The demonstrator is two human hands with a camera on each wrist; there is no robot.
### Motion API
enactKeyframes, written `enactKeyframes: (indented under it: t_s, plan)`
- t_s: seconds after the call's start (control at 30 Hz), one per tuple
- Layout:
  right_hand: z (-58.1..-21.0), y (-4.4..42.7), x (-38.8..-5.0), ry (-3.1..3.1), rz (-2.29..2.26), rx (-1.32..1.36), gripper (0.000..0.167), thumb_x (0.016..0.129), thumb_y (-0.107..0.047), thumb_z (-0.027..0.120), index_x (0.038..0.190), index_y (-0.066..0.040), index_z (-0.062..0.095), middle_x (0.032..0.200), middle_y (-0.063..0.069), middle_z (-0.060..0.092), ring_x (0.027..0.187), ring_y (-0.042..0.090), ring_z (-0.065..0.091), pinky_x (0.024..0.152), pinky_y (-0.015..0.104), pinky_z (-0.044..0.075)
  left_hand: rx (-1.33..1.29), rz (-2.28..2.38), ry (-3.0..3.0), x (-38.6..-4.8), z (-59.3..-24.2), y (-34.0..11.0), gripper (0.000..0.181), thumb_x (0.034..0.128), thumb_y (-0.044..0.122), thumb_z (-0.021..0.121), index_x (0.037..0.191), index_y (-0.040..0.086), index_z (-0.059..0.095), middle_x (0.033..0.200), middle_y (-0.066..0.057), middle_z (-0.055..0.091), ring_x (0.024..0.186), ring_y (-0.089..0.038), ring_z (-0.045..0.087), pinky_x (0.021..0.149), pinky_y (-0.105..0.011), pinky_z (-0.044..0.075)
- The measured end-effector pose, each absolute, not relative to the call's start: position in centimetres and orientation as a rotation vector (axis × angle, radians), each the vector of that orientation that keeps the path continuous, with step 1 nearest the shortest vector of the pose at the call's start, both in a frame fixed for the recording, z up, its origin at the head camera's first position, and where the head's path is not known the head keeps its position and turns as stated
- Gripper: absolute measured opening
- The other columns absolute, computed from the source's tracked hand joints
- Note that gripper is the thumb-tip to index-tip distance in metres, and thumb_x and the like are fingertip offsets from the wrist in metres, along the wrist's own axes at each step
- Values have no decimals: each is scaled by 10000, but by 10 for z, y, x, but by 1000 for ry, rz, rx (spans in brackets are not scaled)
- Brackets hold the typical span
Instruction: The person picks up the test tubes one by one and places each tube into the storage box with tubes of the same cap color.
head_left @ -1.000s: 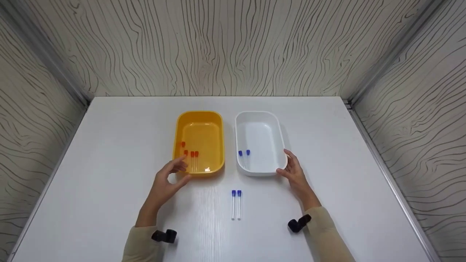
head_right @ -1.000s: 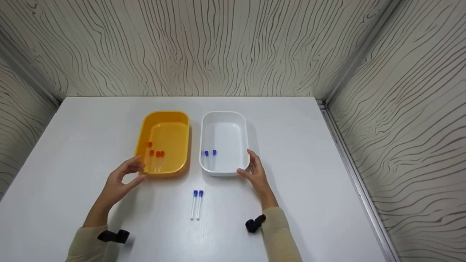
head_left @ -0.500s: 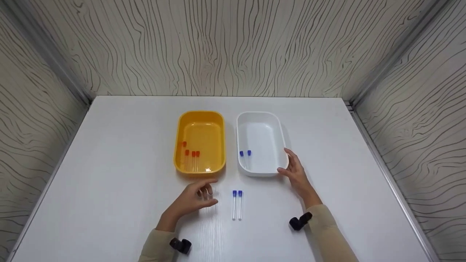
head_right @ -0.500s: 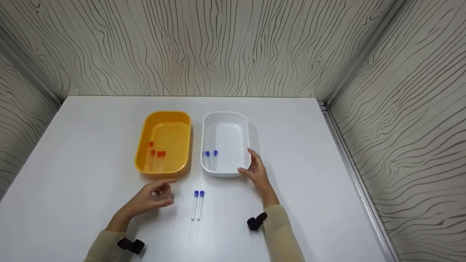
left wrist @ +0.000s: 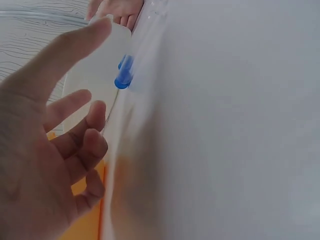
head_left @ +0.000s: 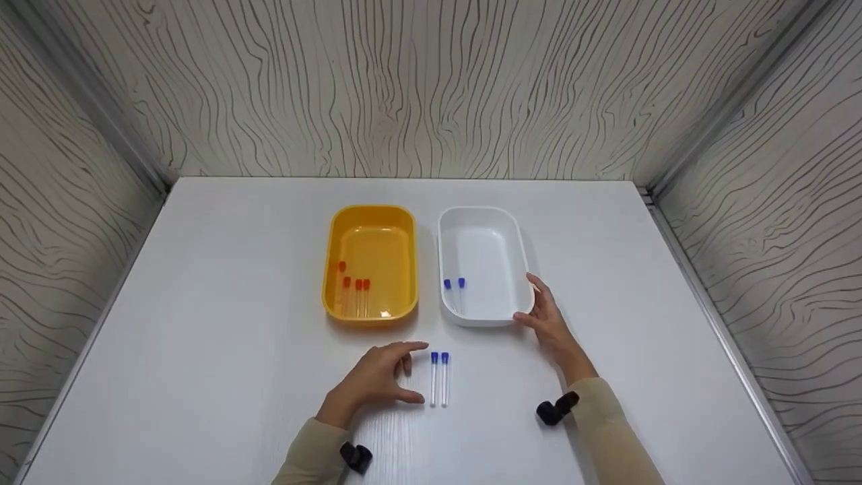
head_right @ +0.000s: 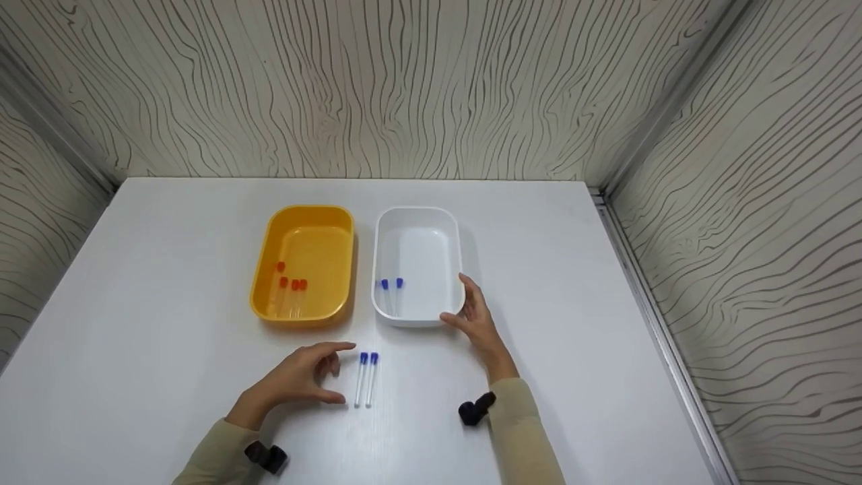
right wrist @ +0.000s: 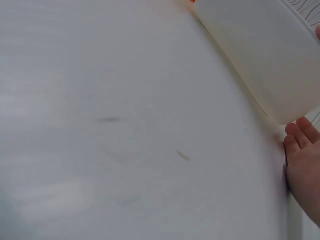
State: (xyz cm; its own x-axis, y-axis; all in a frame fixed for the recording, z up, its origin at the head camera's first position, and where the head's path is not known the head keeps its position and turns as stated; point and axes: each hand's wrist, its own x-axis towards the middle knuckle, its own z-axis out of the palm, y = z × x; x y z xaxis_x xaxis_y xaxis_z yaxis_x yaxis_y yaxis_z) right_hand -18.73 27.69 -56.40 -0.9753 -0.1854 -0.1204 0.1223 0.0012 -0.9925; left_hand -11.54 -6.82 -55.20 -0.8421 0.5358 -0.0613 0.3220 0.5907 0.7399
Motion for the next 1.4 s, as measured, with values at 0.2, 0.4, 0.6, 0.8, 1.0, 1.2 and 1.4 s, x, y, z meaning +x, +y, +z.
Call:
enactKeyframes:
  t_s: [0.2,0.4,0.6,0.8,1.0,1.2,1.4]
  plan:
    - [-565,276,-187,2060,-2074,-66,843,874,54,598,1534,-170,124,1598,165,205,1474,340,240,994,90,399,667,966,2585,-117,-553,-57,924,608,472,874,1407,221,483,829,33,561,741,-31,412,722,-208,328]
    - [-566,276,-188,2060,-2083,-73,839,866,67,597,1530,-181,148,1592,189,204,1479,347,223,1007,80,386,590,877,2598,-117,-553,-50,1004,575,495,885,1441,265,433,900,58,575,818,-72,457,803,-266,420]
    - [-566,275,-188,2056,-2099,-99,851,857,61,617,1532,-155,147,1595,206,187,1476,354,216,1008,76,385,513,842,2570,-118,-553,-45,1008,572,490,891,1444,300,421,1364,6,593,1204,-199,565,1115,-462,408]
    - [-567,276,-188,2024,-2125,-97,854,852,55,629,1528,-159,154,1588,195,197,1464,350,228,991,100,412,545,799,2600,-117,-555,-41,979,569,486,894,1419,269,460,1429,-4,550,1317,-247,522,1116,-489,399]
    - [-567,277,-188,1992,-2150,-91,858,850,71,621,1527,-138,139,1573,198,207,1457,350,226,983,116,421,598,771,2655,-115,-556,-39,928,574,483,888,1380,229,505,1360,-20,602,1244,-252,566,1066,-485,434]
    - [-566,276,-187,2005,-2151,-81,858,844,78,624,1525,-131,147,1559,202,242,1431,349,274,987,123,427,638,742,2695,-114,-556,-39,888,590,481,871,1358,213,515,1295,-19,633,1176,-241,597,1011,-466,464]
    - [-565,277,-188,2033,-2131,-86,859,847,61,632,1528,-135,148,1548,219,258,1412,352,304,985,129,436,602,710,2727,-109,-554,-35,1033,528,546,878,1393,170,456,1350,-61,592,1234,-282,558,1038,-509,432]
